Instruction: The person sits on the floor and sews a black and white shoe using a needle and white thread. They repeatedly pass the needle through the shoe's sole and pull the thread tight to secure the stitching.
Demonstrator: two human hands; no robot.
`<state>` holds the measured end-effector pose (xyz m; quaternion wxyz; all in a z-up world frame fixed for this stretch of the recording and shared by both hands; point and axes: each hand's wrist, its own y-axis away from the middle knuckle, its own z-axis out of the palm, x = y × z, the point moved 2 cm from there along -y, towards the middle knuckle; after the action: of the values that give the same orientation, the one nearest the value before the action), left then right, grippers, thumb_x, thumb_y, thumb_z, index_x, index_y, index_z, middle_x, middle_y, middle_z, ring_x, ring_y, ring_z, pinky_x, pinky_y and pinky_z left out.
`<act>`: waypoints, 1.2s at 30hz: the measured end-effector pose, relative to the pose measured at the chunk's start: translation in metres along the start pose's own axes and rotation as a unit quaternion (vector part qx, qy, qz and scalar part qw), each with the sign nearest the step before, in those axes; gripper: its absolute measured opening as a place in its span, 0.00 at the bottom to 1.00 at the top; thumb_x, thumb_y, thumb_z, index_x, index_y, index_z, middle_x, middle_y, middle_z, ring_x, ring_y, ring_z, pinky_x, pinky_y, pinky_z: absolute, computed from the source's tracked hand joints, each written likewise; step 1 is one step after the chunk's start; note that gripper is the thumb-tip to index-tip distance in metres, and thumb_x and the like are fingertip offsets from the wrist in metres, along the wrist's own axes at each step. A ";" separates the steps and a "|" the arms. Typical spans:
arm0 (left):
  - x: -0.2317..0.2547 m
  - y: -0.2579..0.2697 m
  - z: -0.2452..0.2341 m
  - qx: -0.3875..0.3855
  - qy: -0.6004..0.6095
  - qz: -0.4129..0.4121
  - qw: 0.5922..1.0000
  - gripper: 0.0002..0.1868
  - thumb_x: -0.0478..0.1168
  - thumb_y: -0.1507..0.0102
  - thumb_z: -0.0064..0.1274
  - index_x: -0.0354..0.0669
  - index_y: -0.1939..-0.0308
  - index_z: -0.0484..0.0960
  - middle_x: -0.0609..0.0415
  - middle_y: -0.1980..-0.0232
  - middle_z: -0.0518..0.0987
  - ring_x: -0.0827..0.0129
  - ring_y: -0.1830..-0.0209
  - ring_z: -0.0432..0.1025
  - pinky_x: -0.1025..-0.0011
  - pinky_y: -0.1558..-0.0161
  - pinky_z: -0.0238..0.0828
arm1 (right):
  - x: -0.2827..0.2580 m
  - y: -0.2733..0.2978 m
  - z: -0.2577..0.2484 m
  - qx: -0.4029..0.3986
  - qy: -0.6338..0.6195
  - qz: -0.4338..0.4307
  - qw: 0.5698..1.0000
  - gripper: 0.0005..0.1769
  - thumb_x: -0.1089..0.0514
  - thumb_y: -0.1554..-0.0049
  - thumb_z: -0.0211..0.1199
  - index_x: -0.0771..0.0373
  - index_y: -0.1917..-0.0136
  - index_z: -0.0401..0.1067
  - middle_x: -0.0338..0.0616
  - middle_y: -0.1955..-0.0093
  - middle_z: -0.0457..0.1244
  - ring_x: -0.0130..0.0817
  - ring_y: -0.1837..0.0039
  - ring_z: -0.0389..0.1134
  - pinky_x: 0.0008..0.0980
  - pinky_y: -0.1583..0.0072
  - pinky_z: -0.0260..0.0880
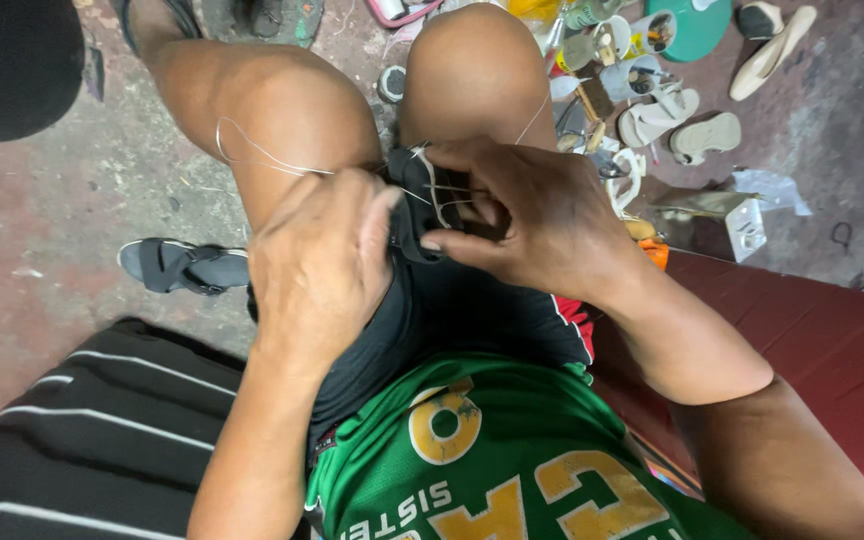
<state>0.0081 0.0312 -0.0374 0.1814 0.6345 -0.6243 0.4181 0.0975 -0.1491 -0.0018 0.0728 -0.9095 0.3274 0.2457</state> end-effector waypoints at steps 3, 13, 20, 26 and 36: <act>0.000 0.005 -0.004 0.010 0.072 -0.057 0.996 0.07 0.35 0.28 0.54 0.35 0.58 0.76 0.45 0.58 0.76 0.55 0.60 0.73 0.62 0.57 0.70 | 0.002 0.000 0.000 -0.013 -0.024 0.023 0.999 0.37 0.44 0.51 0.80 0.59 0.35 0.69 0.40 0.67 0.62 0.36 0.64 0.67 0.37 0.60 0.67; 0.008 0.008 0.002 -0.050 0.160 -0.105 0.980 0.08 0.35 0.33 0.58 0.38 0.50 0.80 0.52 0.61 0.72 0.69 0.69 0.71 0.72 0.68 0.71 | 0.018 0.009 -0.019 -0.047 -0.093 0.069 0.992 0.10 0.60 0.44 0.71 0.61 0.53 0.71 0.43 0.62 0.65 0.33 0.62 0.69 0.34 0.59 0.66; 0.004 -0.011 0.005 -0.103 0.068 -0.001 0.992 0.11 0.40 0.35 0.63 0.37 0.61 0.77 0.44 0.61 0.72 0.46 0.58 0.71 0.54 0.57 0.67 | 0.010 0.004 -0.011 0.035 -0.503 -0.028 0.863 0.12 0.55 0.29 0.53 0.63 0.54 0.62 0.43 0.48 0.64 0.30 0.47 0.68 0.30 0.43 0.68; -0.007 -0.015 0.008 -0.127 0.074 0.013 0.989 0.13 0.40 0.37 0.64 0.37 0.66 0.76 0.45 0.64 0.70 0.46 0.60 0.71 0.54 0.58 0.67 | 0.010 -0.008 0.016 0.009 -0.353 0.019 0.935 0.13 0.57 0.30 0.57 0.64 0.56 0.64 0.41 0.61 0.60 0.25 0.64 0.62 0.27 0.59 0.62; -0.011 -0.023 0.012 -0.116 0.082 0.005 0.990 0.16 0.44 0.41 0.68 0.38 0.68 0.76 0.47 0.66 0.73 0.49 0.63 0.71 0.55 0.61 0.69 | 0.027 -0.013 0.025 0.020 -0.468 0.071 0.881 0.07 0.62 0.35 0.58 0.64 0.53 0.62 0.42 0.60 0.57 0.30 0.64 0.58 0.28 0.59 0.60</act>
<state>0.0350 0.0328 -0.0455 0.3024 0.5698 -0.6546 0.3941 0.1139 -0.1467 -0.0369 0.2183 -0.6612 0.3233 0.6408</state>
